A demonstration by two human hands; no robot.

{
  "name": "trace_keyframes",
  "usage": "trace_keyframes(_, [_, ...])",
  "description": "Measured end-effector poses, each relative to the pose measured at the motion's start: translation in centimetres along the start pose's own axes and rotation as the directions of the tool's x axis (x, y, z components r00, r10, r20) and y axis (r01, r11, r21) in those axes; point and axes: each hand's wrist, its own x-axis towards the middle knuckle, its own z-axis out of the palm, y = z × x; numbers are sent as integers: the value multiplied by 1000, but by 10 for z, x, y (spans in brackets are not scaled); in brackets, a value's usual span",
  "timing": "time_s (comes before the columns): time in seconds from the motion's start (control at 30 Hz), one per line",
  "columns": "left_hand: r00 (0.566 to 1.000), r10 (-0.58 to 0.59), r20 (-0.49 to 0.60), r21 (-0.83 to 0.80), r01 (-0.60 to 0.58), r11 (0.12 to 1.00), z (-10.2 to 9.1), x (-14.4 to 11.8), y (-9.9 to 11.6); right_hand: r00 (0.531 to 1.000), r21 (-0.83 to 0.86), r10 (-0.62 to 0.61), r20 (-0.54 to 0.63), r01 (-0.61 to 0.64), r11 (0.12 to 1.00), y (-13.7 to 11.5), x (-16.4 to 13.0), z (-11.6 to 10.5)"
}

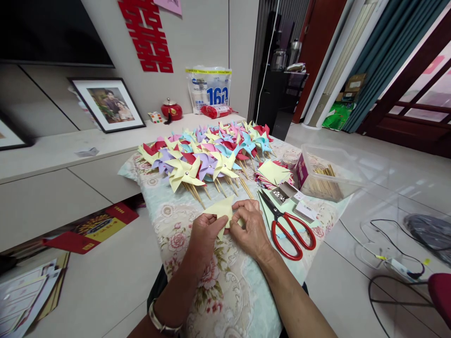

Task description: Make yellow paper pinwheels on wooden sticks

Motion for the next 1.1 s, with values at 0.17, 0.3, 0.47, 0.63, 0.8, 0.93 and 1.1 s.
trace_keyframes(0.17, [1000, 12, 10, 24, -12, 1000, 0, 1, -1, 1000, 3, 1, 0, -1, 1000, -1, 0, 0])
trace_keyframes(0.3, [1000, 22, 16, 57, -23, 998, -1, 3, -5, 1000, 6, 3, 10, -4, 1000, -1, 0, -1])
trace_keyframes(0.47, [999, 44, 7, 100, -45, 994, -4, 6, -11, 1000, 2, 1, 9, -1, 1000, 1, 0, -1])
trace_keyframes(0.63, [999, 39, -16, 121, -37, 992, -4, 6, -12, 1000, 8, -1, 12, 1, 1000, 0, 0, -1])
trace_keyframes(0.8, [1000, 5, -10, 113, -4, 994, -4, 3, -1, 988, 77, 69, -139, -59, 995, 8, -2, -4])
trace_keyframes(0.93, [996, -75, 56, 125, 67, 990, -12, 3, 13, 930, 491, 339, -141, -232, 839, 16, -2, -3])
trace_keyframes(1.1, [960, -142, 239, 356, 50, 933, -35, 7, 33, 884, 794, 430, 185, -392, 465, 7, 2, -3])
